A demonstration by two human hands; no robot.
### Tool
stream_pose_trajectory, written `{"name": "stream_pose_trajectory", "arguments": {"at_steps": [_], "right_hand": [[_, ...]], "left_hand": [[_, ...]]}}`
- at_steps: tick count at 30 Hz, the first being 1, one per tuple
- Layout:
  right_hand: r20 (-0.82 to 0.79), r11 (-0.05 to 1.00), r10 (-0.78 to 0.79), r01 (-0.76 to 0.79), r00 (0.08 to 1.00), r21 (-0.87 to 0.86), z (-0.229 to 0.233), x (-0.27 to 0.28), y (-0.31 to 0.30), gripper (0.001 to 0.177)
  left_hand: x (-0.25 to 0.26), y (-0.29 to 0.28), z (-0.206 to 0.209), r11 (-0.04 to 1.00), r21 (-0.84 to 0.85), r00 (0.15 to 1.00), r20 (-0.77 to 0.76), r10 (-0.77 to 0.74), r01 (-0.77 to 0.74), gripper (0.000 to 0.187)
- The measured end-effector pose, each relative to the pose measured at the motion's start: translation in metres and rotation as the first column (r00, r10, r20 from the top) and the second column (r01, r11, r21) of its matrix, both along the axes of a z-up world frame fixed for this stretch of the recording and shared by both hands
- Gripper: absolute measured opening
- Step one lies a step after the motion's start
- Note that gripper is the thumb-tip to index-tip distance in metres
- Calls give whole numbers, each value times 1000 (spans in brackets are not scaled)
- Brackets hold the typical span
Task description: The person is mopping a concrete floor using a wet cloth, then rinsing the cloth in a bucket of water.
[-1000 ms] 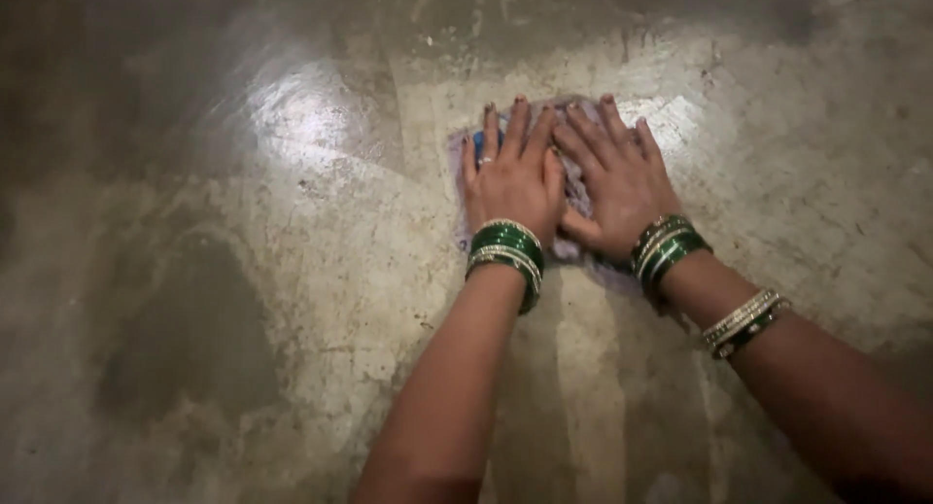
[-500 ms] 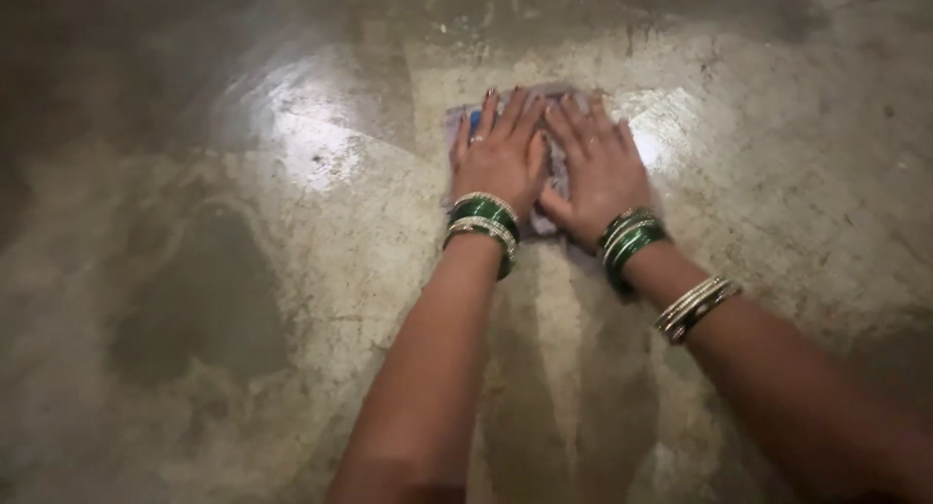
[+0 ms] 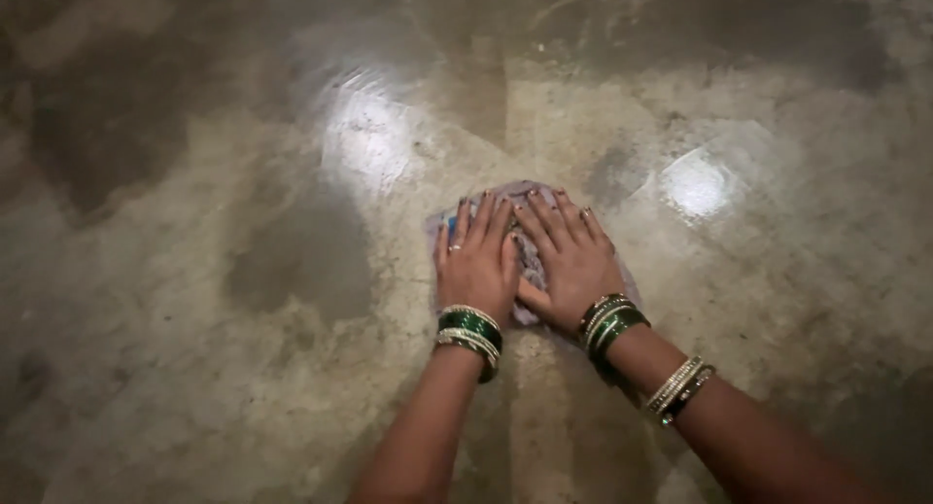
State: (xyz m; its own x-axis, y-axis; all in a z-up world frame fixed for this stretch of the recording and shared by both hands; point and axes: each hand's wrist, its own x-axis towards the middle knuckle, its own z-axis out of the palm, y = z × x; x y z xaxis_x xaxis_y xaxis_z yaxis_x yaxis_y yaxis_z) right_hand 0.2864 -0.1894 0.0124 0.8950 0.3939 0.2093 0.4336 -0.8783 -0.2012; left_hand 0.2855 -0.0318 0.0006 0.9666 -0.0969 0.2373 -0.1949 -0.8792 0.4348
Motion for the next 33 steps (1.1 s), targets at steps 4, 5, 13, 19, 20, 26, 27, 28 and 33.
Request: {"name": "stream_pose_trajectory", "arguments": {"at_steps": [4, 5, 13, 19, 20, 26, 27, 28, 33], "right_hand": [[15, 997, 75, -75, 997, 12, 0, 2, 1, 88], [9, 997, 83, -83, 997, 8, -1, 4, 1, 88], [23, 985, 170, -171, 985, 22, 1, 46, 8, 84], [29, 979, 203, -204, 979, 25, -1, 98, 22, 82], [39, 976, 216, -217, 976, 18, -2, 108, 24, 82], [21, 964, 264, -264, 964, 2, -5, 162, 38, 79], [28, 962, 274, -274, 961, 6, -6, 169, 40, 79], [35, 959, 283, -283, 959, 11, -6, 175, 41, 78], [36, 959, 285, -285, 958, -11, -8, 182, 43, 77]], "left_hand": [[-4, -3, 0, 995, 10, 995, -24, 102, -101, 51], [-4, -4, 0, 994, -4, 993, -23, 113, -113, 51], [29, 5, -1, 986, -37, 987, 4, 160, -160, 50], [76, 19, -1, 978, -21, 977, 36, 208, -208, 50], [85, 20, -1, 974, -19, 974, 36, 226, -225, 49], [132, 30, -4, 942, -37, 941, 36, 336, -335, 46], [137, 31, -4, 937, -31, 936, 46, 348, -347, 45], [142, 32, -5, 933, -25, 931, 56, 360, -359, 45], [149, 35, -9, 927, -29, 925, 64, 375, -374, 45]]}}
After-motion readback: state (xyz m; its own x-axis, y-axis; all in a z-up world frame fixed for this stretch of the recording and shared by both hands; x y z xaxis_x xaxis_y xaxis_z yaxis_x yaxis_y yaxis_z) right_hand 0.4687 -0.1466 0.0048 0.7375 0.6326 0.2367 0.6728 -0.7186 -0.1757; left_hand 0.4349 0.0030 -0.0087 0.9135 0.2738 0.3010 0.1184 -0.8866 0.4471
